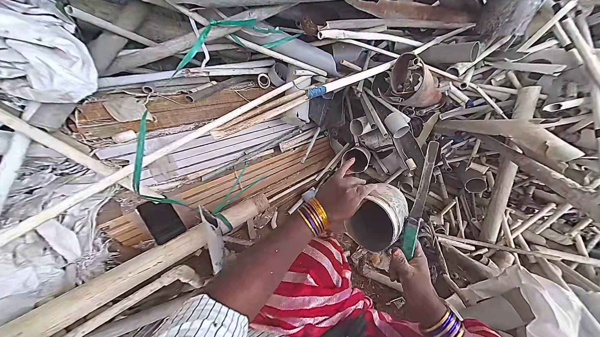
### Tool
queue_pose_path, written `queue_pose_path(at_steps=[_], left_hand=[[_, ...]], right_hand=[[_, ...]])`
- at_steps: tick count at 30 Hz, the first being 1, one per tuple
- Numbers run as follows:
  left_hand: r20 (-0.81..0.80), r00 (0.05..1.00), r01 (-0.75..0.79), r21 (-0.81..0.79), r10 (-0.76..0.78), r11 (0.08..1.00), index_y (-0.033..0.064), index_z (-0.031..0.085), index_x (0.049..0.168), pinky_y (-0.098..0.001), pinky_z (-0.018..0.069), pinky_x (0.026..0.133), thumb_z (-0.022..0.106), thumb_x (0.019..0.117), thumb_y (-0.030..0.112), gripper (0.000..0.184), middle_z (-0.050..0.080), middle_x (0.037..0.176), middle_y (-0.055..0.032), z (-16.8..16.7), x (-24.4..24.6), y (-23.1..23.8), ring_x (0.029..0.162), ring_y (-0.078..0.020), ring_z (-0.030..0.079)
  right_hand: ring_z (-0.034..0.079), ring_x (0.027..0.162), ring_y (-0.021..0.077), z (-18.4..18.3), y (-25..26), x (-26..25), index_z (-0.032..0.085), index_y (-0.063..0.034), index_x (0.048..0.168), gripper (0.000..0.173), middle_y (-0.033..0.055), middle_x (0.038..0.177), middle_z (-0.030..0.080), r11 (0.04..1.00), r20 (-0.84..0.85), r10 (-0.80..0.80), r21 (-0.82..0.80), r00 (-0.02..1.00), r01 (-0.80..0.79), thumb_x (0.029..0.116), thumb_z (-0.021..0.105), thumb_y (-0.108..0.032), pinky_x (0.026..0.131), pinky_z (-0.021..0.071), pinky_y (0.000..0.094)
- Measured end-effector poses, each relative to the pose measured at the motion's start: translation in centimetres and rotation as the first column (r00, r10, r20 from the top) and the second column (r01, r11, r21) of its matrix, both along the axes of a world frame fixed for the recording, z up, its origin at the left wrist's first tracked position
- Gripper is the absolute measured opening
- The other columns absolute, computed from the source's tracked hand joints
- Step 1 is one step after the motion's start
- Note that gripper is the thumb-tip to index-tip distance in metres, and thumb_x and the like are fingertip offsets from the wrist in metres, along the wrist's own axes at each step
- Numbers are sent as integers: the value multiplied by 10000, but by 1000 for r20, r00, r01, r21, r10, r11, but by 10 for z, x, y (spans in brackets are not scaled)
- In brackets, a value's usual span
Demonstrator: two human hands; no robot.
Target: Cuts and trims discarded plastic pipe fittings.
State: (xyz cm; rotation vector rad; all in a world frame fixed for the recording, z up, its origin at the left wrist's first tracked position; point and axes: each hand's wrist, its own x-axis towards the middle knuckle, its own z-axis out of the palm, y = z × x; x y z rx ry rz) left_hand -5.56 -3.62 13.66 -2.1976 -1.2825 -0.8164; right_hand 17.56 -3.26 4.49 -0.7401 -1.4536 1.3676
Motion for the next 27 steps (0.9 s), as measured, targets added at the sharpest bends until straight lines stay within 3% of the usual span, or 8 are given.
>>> queue_pose_path(at_steps=[1, 3, 8, 11, 16, 21, 24, 27], left_hand=[[-99, 994, 42, -19, -44, 999, 15, 772, 1102, -625, 349, 1161, 548, 953, 13, 269, 780, 966, -151, 15, -4, 3, 1045, -339, 744], [-279, 953, 99, -92, -121, 991, 31, 784, 1073, -615, 349, 1167, 570, 960, -2, 244, 782, 919, -131, 35, -10, 7, 1030, -325, 748], [-475, 843, 10, -454, -252, 891, 22, 716, 1240, -611, 301, 1192, 517, 1007, -13, 309, 758, 1091, -183, 35, -17, -6, 1146, -362, 697], [-393, 895, 75, -330, -209, 941, 41, 762, 1143, -597, 395, 1140, 545, 979, 0, 276, 775, 968, -149, 5, -30, -11, 1004, -315, 752], [-247, 957, 91, -238, -151, 967, 36, 761, 1125, -619, 445, 1085, 543, 956, -14, 280, 775, 1060, -145, -33, -22, -23, 1069, -317, 739], [-241, 954, 149, -147, -181, 978, 105, 766, 1142, -557, 502, 1041, 509, 984, 16, 314, 785, 1048, -112, -51, -8, -38, 986, -270, 766], [-171, 967, 171, -104, -187, 980, 115, 767, 1125, -529, 507, 1036, 498, 991, 41, 309, 788, 1049, -93, -58, -9, -39, 973, -239, 768], [163, 986, 45, -170, -17, 984, 24, 759, 1150, -543, 459, 1087, 559, 924, 66, 304, 780, 1057, -135, -76, -13, -41, 1014, -285, 755]], right_hand=[[502, 430, -11, 2, 2, 1, 476, -66, 1124, 418, -106, 640, 585, 1000, 5, 9, 16, 1000, -9, 920, 642, -391, 435, 477, 177], [485, 434, -9, 9, 6, 0, 506, 0, 1144, 292, -17, 778, 685, 999, 47, -45, -4, 998, 46, 1025, 481, -266, 420, 438, 172], [444, 469, 45, 8, 22, -1, 501, 20, 1252, 370, 53, 804, 611, 962, 227, -52, -249, 973, 109, 1068, 539, -298, 444, 402, 220], [438, 477, 49, 2, 27, -4, 504, 18, 1241, 378, 22, 761, 517, 970, 317, 38, -239, 948, 41, 1047, 581, -298, 468, 428, 223], [483, 572, 62, 7, 35, -10, 535, 27, 1199, 401, 22, 791, 514, 994, 432, 54, -105, 900, -9, 1021, 604, -325, 555, 446, 254], [599, 960, 264, 7, 60, -14, 542, 30, 1311, 555, 201, 1092, 621, 979, 622, 138, -202, 771, -13, 1017, 615, -435, 867, 475, 463], [590, 944, 210, -4, 72, -15, 509, -6, 1356, 570, 167, 1119, 606, 958, 600, 235, -276, 764, -77, 1007, 629, -439, 832, 487, 406], [585, 885, 186, -4, 73, -19, 487, -7, 1384, 577, 159, 1099, 601, 954, 574, 245, -288, 781, -87, 1005, 640, -415, 773, 492, 369]])
